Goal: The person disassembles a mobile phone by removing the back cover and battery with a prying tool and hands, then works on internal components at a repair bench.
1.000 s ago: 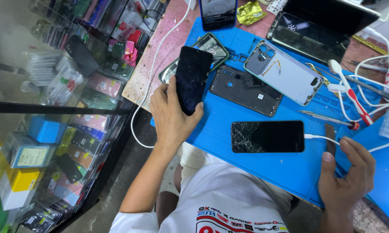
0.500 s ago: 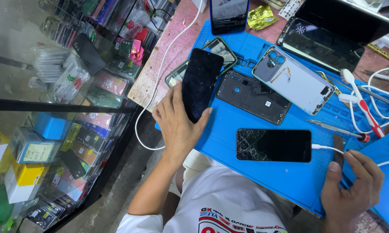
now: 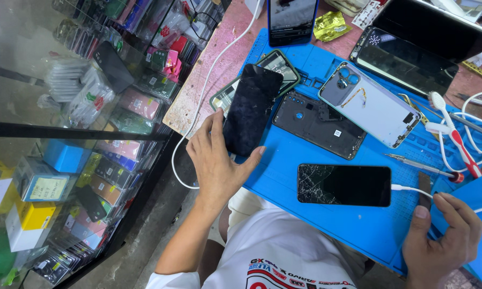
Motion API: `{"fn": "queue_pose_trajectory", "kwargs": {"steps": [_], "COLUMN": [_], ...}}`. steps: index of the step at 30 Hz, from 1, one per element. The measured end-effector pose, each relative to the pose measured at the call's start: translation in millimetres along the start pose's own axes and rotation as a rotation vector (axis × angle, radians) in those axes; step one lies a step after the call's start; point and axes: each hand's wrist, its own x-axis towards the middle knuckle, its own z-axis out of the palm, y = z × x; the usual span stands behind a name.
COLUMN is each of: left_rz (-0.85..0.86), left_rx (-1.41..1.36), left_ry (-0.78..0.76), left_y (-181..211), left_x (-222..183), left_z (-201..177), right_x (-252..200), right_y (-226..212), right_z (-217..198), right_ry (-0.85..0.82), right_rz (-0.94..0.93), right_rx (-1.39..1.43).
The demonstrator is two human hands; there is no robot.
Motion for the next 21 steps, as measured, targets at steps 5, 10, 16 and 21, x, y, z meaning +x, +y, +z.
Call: {"fn": "queue_pose_trajectory", "kwargs": {"steps": [5, 10, 16, 21], "left_rz": [0.001, 0.001, 0.015, 0.022], "left_rx": [-0.003, 0.006, 0.004, -0.088], "left_ry": [-0.008, -0.026, -0.028, 0.040], "left_y": [0, 2, 5, -1], "left_x": [3, 3, 9, 10], "left_z": [-2, 0, 12, 19], "right_x": [-4, -3, 8, 43], "right_y": [4, 6, -10, -72], "right_z": [1, 1, -8, -15], "right_ry": [0.007, 0.017, 0.074, 0.053], "right_rz": [0.017, -0.015, -0.073, -0.074], "right_rx": [0.006, -0.019, 0.055, 0.326]}}
